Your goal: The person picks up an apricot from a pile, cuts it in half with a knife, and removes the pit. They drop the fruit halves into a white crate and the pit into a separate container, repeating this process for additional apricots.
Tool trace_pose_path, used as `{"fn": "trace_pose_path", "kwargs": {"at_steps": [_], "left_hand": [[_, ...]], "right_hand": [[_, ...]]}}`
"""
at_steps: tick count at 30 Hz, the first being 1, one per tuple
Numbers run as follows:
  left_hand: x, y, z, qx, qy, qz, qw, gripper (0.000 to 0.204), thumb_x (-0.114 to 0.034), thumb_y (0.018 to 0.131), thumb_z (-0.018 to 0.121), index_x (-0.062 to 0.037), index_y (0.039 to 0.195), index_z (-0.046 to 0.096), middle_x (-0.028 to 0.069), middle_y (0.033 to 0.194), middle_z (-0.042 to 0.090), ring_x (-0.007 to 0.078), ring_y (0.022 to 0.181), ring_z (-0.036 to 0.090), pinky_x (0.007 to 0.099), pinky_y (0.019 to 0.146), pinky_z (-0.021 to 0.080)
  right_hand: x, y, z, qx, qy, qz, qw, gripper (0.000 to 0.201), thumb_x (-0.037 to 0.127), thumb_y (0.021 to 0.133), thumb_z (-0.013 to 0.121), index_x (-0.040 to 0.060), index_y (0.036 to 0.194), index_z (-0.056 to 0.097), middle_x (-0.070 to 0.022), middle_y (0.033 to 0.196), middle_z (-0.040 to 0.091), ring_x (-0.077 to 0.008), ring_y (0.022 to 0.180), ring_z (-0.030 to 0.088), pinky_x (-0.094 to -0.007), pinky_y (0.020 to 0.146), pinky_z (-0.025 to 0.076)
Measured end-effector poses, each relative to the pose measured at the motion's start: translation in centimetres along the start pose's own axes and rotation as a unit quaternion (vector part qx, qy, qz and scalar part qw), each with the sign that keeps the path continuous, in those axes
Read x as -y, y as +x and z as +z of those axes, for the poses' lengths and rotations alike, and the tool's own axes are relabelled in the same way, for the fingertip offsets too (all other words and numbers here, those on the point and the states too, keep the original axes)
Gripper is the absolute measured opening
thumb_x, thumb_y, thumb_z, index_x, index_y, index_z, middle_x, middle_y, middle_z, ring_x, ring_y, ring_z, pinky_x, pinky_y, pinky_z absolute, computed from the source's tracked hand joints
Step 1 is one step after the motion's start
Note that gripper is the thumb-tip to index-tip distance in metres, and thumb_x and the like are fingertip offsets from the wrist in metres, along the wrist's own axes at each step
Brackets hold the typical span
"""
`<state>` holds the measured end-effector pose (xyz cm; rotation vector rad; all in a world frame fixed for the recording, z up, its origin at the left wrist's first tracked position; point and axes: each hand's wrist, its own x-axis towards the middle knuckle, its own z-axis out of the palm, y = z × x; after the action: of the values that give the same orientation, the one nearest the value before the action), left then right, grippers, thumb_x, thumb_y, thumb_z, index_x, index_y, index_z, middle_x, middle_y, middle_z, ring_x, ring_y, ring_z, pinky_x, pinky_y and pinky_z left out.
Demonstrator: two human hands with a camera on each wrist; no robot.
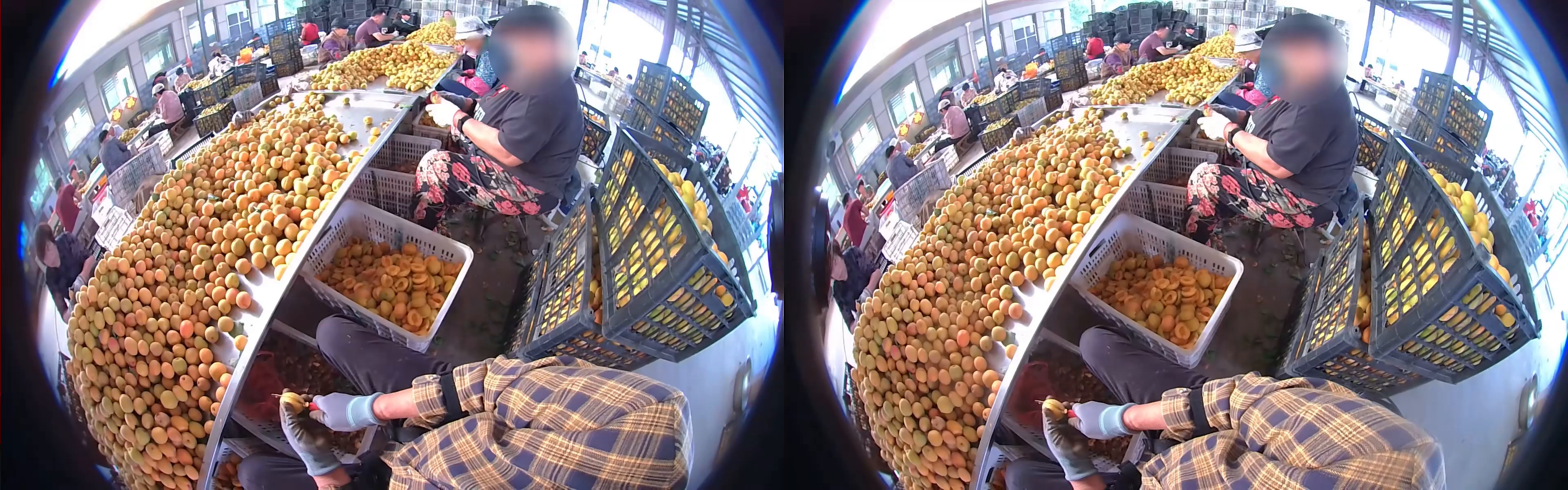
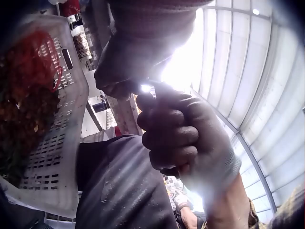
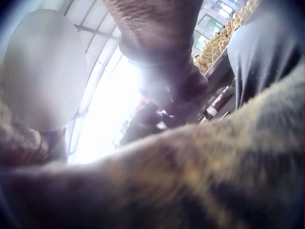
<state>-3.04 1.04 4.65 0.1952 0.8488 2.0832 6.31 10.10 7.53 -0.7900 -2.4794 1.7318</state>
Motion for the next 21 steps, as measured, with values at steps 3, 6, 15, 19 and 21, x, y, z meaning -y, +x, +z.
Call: {"fn": "trace_pose_path", "kwargs": {"at_steps": [3,6,15,19,21], "left_hand": [[0.5,-0.3,1.0,-0.021,-0.074,-0.046,0.996,0.029,-0.026,0.096,0.054,-0.0039,0.115,0.056,0.0095,0.095,0.063,0.0181,0.087,0.060,0.0311,0.081,0.048],[0.1,0.3,-0.4,-0.023,-0.011,-0.014,1.000,0.028,-0.027,0.096,0.054,-0.0039,0.110,0.058,0.0091,0.095,0.064,0.0174,0.088,0.060,0.0297,0.081,0.048],[0.1,0.1,-0.2,-0.023,-0.076,-0.035,0.996,0.036,-0.037,0.093,0.056,-0.0068,0.111,0.060,0.0089,0.097,0.066,0.0202,0.086,0.062,0.0334,0.079,0.050],[0.1,0.2,-0.4,0.012,-0.038,-0.043,0.998,0.037,-0.040,0.095,0.051,-0.0077,0.112,0.058,0.0088,0.099,0.066,0.0200,0.090,0.061,0.0338,0.082,0.049],[0.0,0.4,-0.3,-0.001,-0.033,-0.025,0.999,0.039,-0.036,0.098,0.048,-0.0009,0.114,0.055,0.0091,0.103,0.062,0.0170,0.093,0.059,0.0308,0.084,0.048]], "right_hand": [[-0.2,-0.1,0.3,-0.007,0.013,0.047,0.999,0.037,0.029,0.094,0.049,-0.0058,0.105,0.051,-0.0294,0.087,0.063,-0.0450,0.089,0.060,-0.0478,0.072,0.044],[-0.9,1.8,0.2,0.005,-0.002,0.003,1.000,0.037,0.031,0.094,0.049,-0.0054,0.100,0.055,-0.0276,0.086,0.064,-0.0442,0.088,0.061,-0.0466,0.070,0.045],[-0.6,-0.6,1.3,-0.034,-0.031,-0.011,0.999,0.038,0.034,0.095,0.046,-0.0019,0.100,0.055,-0.0245,0.093,0.065,-0.0426,0.088,0.062,-0.0474,0.073,0.046],[1.1,0.8,-0.5,-0.014,-0.033,-0.006,0.999,0.038,0.031,0.094,0.046,-0.0045,0.099,0.059,-0.0274,0.093,0.064,-0.0421,0.089,0.062,-0.0478,0.074,0.046],[0.7,1.7,-0.5,0.005,-0.023,-0.028,0.999,0.035,0.030,0.095,0.045,-0.0027,0.093,0.058,-0.0270,0.091,0.064,-0.0432,0.089,0.061,-0.0472,0.073,0.045]]}}
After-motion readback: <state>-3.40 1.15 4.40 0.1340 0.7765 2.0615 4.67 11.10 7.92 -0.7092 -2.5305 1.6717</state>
